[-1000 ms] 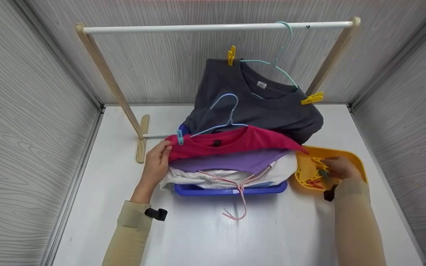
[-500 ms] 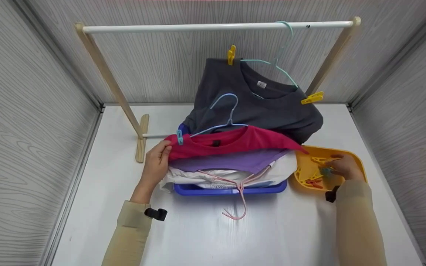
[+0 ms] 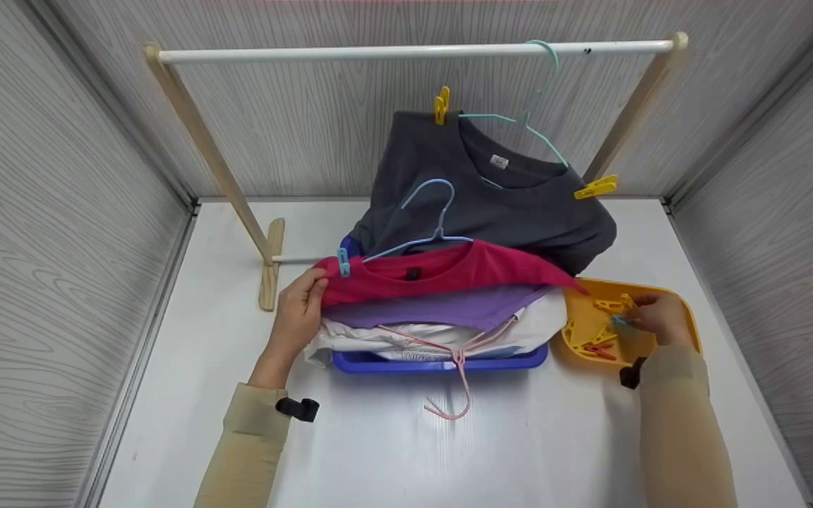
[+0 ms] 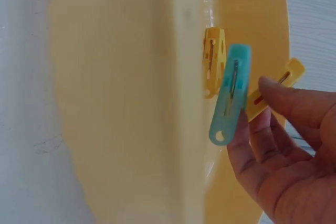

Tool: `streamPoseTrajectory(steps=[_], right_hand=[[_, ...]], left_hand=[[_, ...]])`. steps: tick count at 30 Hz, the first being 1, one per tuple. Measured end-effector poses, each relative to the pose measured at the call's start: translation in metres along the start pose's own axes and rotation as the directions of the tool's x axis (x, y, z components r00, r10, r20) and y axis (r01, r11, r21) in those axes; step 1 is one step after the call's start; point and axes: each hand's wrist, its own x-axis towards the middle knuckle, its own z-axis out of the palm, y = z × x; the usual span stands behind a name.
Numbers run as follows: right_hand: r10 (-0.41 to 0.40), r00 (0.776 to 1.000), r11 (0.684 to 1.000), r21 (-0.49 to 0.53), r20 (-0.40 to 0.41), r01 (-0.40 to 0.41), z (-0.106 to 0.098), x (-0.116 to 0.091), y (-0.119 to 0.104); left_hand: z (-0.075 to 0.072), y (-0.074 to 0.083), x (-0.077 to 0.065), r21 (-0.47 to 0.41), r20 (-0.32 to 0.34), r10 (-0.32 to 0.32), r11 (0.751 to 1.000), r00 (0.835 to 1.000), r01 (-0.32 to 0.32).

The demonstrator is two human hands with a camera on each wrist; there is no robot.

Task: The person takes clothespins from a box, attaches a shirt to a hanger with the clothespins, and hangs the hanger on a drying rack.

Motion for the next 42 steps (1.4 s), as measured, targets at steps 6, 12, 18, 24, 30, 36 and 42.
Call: streamPoseTrajectory(steps=[6,12,18,24,30,36,42], right_hand=[[-0.069,0.997,0.997,-0.023,0.028,0.07,-0.002,0.0,0.001],[-0.119,0.989,0.992,-0.026,0.093,0.122,0.0,-0.004,-0.003],[-0.154,0.983,0.988,0.025,0.102,0.153,0.001,-0.007,-0.007],[-0.189,0.98,0.982,0.023,0.059,0.188,0.001,-0.008,-0.008],[-0.176,0.984,0.984,-0.009,0.026,0.176,0.0,-0.013,-0.008],[-0.21,0.978,0.977,0.034,0.014,0.209,-0.001,-0.019,-0.008],[-0.223,0.975,0.971,0.094,0.004,0.222,-0.004,-0.025,-0.005]], left_hand=[[0.0,0.0,0.0,0.0,0.002,0.003,1.0,1.0,-0.003],[0.0,0.0,0.0,-0.005,0.008,-0.011,1.0,1.0,0.011],[0.0,0.0,-0.001,-0.009,0.008,-0.009,1.0,1.0,0.009],[-0.001,-0.001,-0.001,0.001,0.006,-0.01,1.0,1.0,0.01],[-0.001,-0.001,-0.001,-0.003,0.004,-0.016,1.0,1.0,0.016],[-0.005,0.007,0.002,-0.028,0.007,-0.032,0.999,0.999,0.032],[-0.011,0.023,0.006,-0.039,0.021,-0.05,0.998,0.999,0.051]])
